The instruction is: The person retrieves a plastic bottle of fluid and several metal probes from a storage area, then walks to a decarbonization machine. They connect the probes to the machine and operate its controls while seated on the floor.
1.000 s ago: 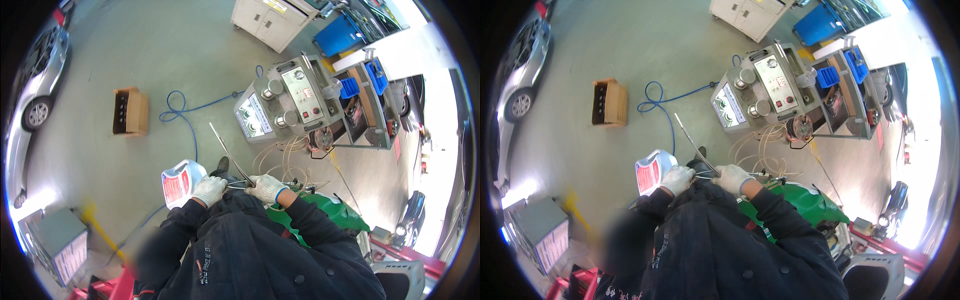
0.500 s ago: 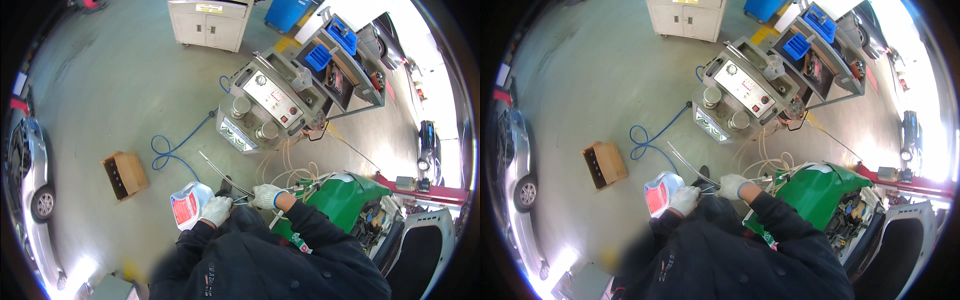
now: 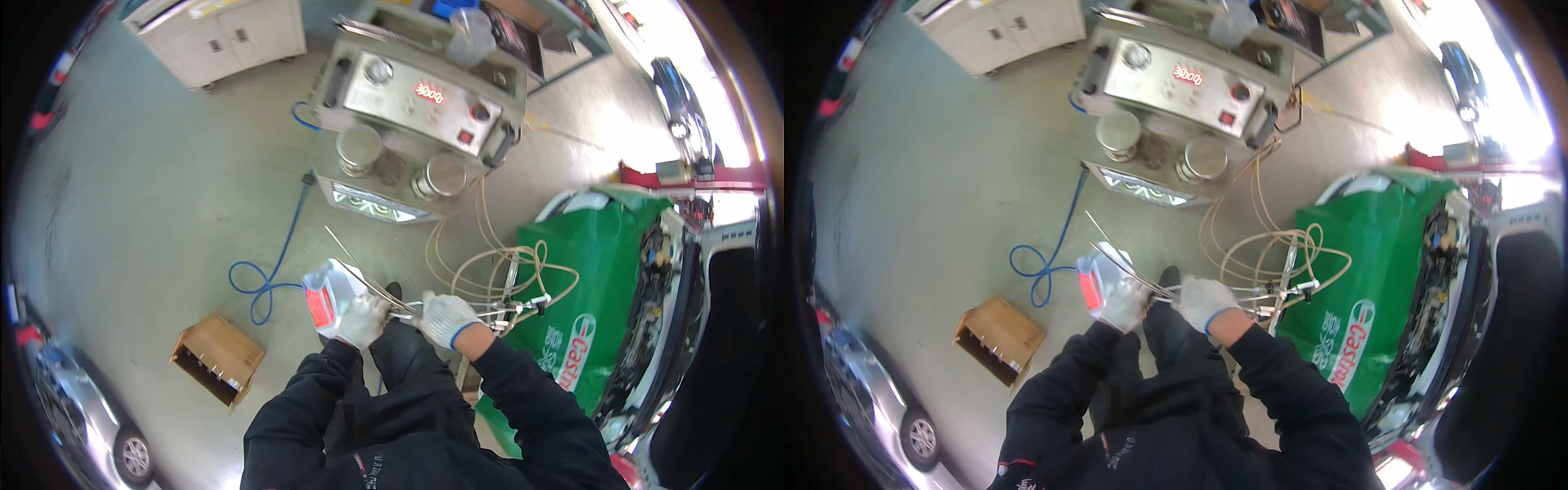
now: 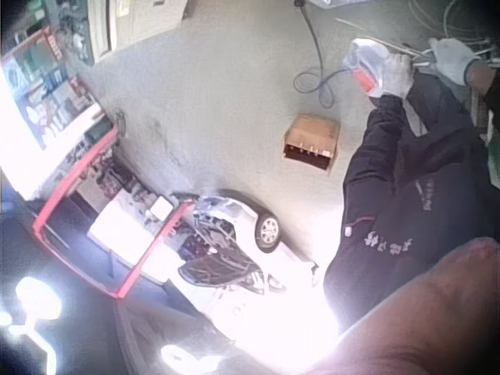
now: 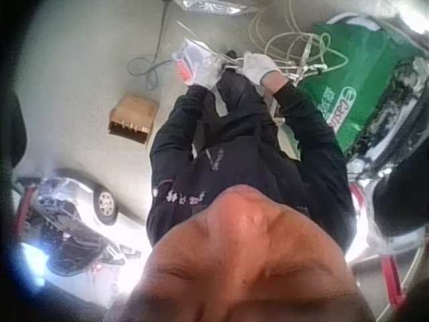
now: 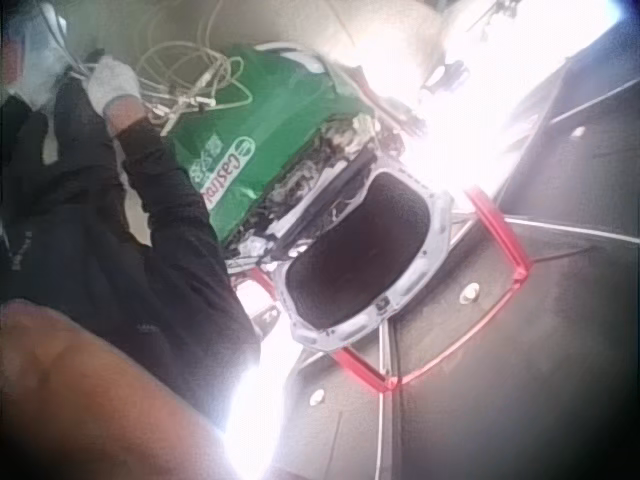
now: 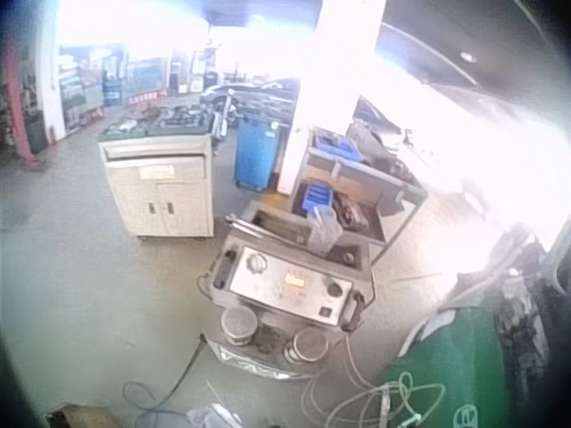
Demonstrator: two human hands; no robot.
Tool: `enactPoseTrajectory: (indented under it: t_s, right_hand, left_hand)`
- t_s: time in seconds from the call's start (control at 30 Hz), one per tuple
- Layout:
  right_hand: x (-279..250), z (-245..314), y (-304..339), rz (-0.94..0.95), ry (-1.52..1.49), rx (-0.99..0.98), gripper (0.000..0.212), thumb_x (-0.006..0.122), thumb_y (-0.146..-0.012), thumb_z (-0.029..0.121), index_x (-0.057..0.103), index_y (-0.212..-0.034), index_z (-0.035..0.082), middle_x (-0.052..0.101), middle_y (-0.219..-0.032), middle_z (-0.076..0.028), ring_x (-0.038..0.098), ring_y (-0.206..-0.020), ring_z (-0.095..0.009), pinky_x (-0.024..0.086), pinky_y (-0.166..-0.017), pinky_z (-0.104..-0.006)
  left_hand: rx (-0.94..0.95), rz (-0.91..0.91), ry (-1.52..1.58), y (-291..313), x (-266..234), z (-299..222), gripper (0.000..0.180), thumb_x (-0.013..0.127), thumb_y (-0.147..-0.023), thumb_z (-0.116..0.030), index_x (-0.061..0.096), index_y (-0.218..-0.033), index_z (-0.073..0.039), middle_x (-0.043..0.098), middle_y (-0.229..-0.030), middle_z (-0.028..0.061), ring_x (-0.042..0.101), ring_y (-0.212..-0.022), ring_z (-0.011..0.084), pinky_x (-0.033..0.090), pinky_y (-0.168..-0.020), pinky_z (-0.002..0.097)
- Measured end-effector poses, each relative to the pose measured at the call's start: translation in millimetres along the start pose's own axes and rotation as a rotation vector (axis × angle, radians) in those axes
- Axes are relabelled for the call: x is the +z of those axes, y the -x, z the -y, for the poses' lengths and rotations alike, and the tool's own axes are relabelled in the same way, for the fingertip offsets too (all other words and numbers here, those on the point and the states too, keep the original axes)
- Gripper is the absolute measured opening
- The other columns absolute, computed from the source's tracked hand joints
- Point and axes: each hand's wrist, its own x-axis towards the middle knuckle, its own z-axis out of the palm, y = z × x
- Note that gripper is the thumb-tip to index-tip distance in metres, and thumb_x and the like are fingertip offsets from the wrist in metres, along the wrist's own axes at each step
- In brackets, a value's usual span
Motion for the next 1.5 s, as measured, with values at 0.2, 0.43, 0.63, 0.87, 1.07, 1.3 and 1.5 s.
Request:
enactPoseTrajectory:
  t_s: [0.2,0.43,0.63,0.87,1.07,1.3,1.5]
  right_hand:
    - [91,-26,-117,-0.038,-0.149,0.109,0.032,0.068,-0.099,0.03,0.072,-0.106,-0.001,0.078,-0.099,-0.029,0.078,-0.093,-0.047,0.062,-0.083,-0.0539]
    - [154,-58,-239,-0.034,-0.022,0.067,0.021,0.071,-0.095,0.02,0.085,-0.105,0.008,0.082,-0.108,-0.017,0.081,-0.1,-0.039,0.065,-0.084,-0.0492]
    - [211,-46,-302,-0.06,-0.057,0.154,0.027,0.069,-0.099,0.024,0.085,-0.115,0.009,0.084,-0.114,-0.013,0.081,-0.107,-0.034,0.064,-0.087,-0.0489]
    - [261,-27,-323,-0.187,-0.035,0.192,0.028,0.073,-0.097,0.026,0.085,-0.116,0.009,0.084,-0.111,-0.015,0.081,-0.106,-0.035,0.064,-0.089,-0.0486]
    - [242,-34,-266,-0.262,0.086,-0.008,0.031,0.062,-0.099,0.023,0.082,-0.112,0.004,0.08,-0.116,-0.021,0.078,-0.107,-0.038,0.061,-0.095,-0.0467]
    - [219,-100,-178,-0.674,-1.548,-0.116,0.036,0.061,-0.114,0.033,0.068,-0.138,0.008,0.066,-0.082,-0.001,0.06,-0.067,-0.011,0.052,-0.066,-0.03]
    - [202,-111,-138,-0.967,-1.602,-0.004,0.08,0.06,-0.099,0.081,0.061,-0.12,0.004,0.046,-0.071,0.002,0.037,-0.052,-0.009,0.031,-0.048,-0.0298]
  left_hand:
    - [0.14,-0.131,-0.03,-23,110,114,0.018,0.078,-0.09,-0.019,0.068,-0.101,-0.009,0.072,-0.097,0.0119,0.07,-0.095,0.035,0.054,-0.089,0.048]
    - [0.023,-0.137,-0.027,-53,237,216,0.015,0.077,-0.092,-0.015,0.07,-0.103,-0.009,0.071,-0.092,0.0159,0.071,-0.084,0.0404,0.056,-0.078,0.0513]
    - [-0.02,-0.156,0.04,-55,333,316,0.045,0.067,-0.104,-0.021,0.063,-0.144,0.0,0.069,-0.137,0.0255,0.066,-0.129,0.0427,0.053,-0.11,0.0526]
    - [0.095,-0.074,0.271,-86,408,396,0.038,0.058,-0.106,-0.033,0.058,-0.134,-0.008,0.063,-0.127,0.0175,0.06,-0.117,0.0361,0.048,-0.1,0.0487]
    - [0.203,-0.379,0.113,-80,364,343,0.016,0.071,-0.094,-0.014,0.065,-0.108,-0.009,0.068,-0.089,0.0193,0.07,-0.085,0.0437,0.055,-0.076,0.053]
    - [0.092,-0.296,0.11,-78,340,320,0.014,0.069,-0.096,-0.015,0.066,-0.108,-0.007,0.069,-0.093,0.02,0.07,-0.09,0.0445,0.055,-0.08,0.0524]
    - [0.11,-0.331,0.116,-80,344,320,0.012,0.066,-0.102,-0.019,0.067,-0.108,-0.008,0.069,-0.089,0.0217,0.07,-0.085,0.0461,0.055,-0.076,0.0538]
